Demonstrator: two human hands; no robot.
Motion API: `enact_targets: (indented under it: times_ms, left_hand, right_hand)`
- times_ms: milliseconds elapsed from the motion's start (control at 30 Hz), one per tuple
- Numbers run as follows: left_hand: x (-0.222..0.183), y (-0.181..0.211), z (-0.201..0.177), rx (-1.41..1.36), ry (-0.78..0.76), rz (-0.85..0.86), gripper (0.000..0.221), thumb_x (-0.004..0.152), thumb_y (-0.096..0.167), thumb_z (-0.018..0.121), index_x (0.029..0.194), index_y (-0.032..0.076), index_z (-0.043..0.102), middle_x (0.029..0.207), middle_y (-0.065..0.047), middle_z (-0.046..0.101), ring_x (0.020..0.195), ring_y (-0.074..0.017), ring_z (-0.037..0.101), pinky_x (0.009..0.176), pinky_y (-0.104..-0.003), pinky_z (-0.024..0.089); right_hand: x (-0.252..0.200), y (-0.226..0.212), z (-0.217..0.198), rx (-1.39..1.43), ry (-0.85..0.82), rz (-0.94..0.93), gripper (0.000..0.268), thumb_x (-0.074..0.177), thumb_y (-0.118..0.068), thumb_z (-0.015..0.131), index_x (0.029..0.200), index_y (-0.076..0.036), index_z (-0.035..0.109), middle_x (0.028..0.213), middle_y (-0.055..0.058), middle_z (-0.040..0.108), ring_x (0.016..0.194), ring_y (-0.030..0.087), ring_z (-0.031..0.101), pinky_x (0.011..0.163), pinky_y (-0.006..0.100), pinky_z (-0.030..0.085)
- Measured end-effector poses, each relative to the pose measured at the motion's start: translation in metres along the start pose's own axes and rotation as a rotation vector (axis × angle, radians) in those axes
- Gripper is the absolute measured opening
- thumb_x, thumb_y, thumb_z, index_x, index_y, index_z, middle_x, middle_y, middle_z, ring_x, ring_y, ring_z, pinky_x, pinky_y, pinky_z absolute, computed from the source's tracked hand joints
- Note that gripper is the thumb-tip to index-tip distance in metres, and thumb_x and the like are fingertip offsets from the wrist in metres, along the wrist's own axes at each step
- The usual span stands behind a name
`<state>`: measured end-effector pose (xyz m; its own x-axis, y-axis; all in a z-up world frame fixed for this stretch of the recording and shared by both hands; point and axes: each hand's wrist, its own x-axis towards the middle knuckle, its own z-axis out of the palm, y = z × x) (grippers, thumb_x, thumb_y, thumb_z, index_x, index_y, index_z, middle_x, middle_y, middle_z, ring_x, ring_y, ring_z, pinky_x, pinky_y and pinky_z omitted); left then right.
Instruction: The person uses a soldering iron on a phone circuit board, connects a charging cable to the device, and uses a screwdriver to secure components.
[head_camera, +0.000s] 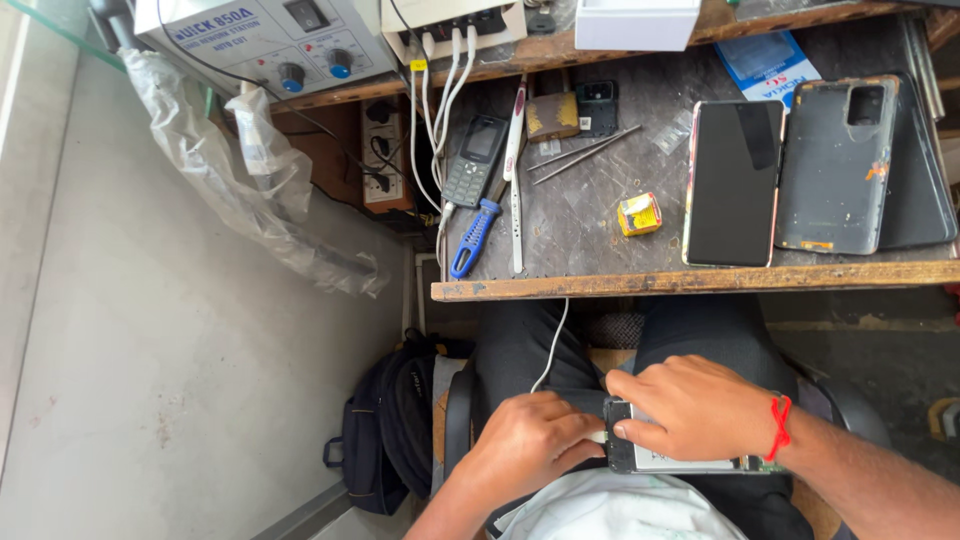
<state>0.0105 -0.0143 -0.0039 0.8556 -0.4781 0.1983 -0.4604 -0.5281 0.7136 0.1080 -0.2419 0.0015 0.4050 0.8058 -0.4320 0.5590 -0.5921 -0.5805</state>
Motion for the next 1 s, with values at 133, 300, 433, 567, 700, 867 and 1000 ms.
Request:
enact_targets:
  times_ms: [133, 300, 433, 567, 700, 867, 1000]
  left_hand:
    - [-0.01, -0.003, 0.019, 0.007, 0.101, 0.006, 0.02, 0.082, 0.013, 0.084, 0.099, 0.006, 0.075, 0.076, -0.004, 0.065, 0.07, -0.0205, 0.067, 0.06, -0.034, 0.054]
    - [-0.012, -0.01, 0.034, 0.026, 0.164, 0.017, 0.02, 0.077, 0.011, 0.085, 0.094, 0.007, 0.075, 0.071, -0.003, 0.062, 0.063, -0.0189, 0.065, 0.053, -0.034, 0.051]
    - [-0.013, -0.013, 0.031, 0.071, 0.218, 0.039, 0.021, 0.07, 0.016, 0.089, 0.085, 0.01, 0.075, 0.065, -0.002, 0.059, 0.06, -0.0203, 0.063, 0.05, -0.035, 0.048]
    - [-0.018, -0.02, 0.005, 0.106, 0.079, -0.075, 0.022, 0.072, 0.023, 0.089, 0.08, 0.009, 0.074, 0.068, -0.004, 0.065, 0.066, -0.0232, 0.065, 0.057, -0.037, 0.05]
    - [-0.023, -0.024, -0.03, 0.086, -0.059, -0.145, 0.031, 0.074, 0.033, 0.088, 0.082, 0.006, 0.075, 0.077, -0.007, 0.07, 0.075, -0.0264, 0.067, 0.069, -0.04, 0.054]
    - [-0.007, -0.021, -0.048, 0.171, 0.227, -0.246, 0.025, 0.082, 0.028, 0.083, 0.09, 0.006, 0.076, 0.084, -0.008, 0.073, 0.077, -0.0272, 0.067, 0.068, -0.04, 0.053]
    - [0.032, -0.032, -0.073, 0.362, 0.472, -0.238, 0.019, 0.083, 0.024, 0.081, 0.09, 0.007, 0.075, 0.084, -0.008, 0.071, 0.081, -0.0277, 0.066, 0.073, -0.04, 0.053]
  right_hand:
    - [-0.001, -0.004, -0.003, 0.003, -0.055, 0.076, 0.039, 0.089, -0.045, 0.063, 0.109, -0.012, 0.055, 0.074, 0.015, 0.069, 0.076, 0.038, 0.068, 0.069, 0.053, 0.05]
    - [-0.002, -0.004, 0.0, 0.034, -0.042, 0.05, 0.039, 0.088, -0.044, 0.063, 0.11, -0.012, 0.056, 0.077, 0.015, 0.068, 0.075, 0.039, 0.068, 0.067, 0.053, 0.051]
    - [-0.003, 0.003, 0.004, 0.062, 0.005, 0.007, 0.039, 0.089, -0.044, 0.064, 0.109, -0.011, 0.057, 0.08, 0.015, 0.07, 0.077, 0.039, 0.068, 0.067, 0.053, 0.05]
    - [-0.007, 0.019, 0.007, 0.136, 0.058, 0.071, 0.039, 0.087, -0.044, 0.065, 0.112, -0.014, 0.059, 0.076, 0.015, 0.07, 0.076, 0.038, 0.069, 0.067, 0.05, 0.051]
    - [-0.01, 0.04, 0.02, 0.354, 0.252, 0.111, 0.034, 0.085, -0.037, 0.067, 0.107, -0.012, 0.062, 0.07, 0.015, 0.067, 0.067, 0.032, 0.066, 0.061, 0.044, 0.05]
    - [-0.001, 0.065, 0.054, 0.824, 0.34, 0.309, 0.026, 0.098, -0.028, 0.062, 0.093, -0.003, 0.061, 0.069, 0.01, 0.057, 0.066, 0.015, 0.048, 0.059, 0.035, 0.046]
    - [0.002, 0.077, 0.085, 1.062, 0.452, 0.199, 0.016, 0.099, -0.021, 0.056, 0.101, -0.006, 0.06, 0.077, 0.004, 0.061, 0.074, 0.008, 0.052, 0.067, 0.028, 0.048]
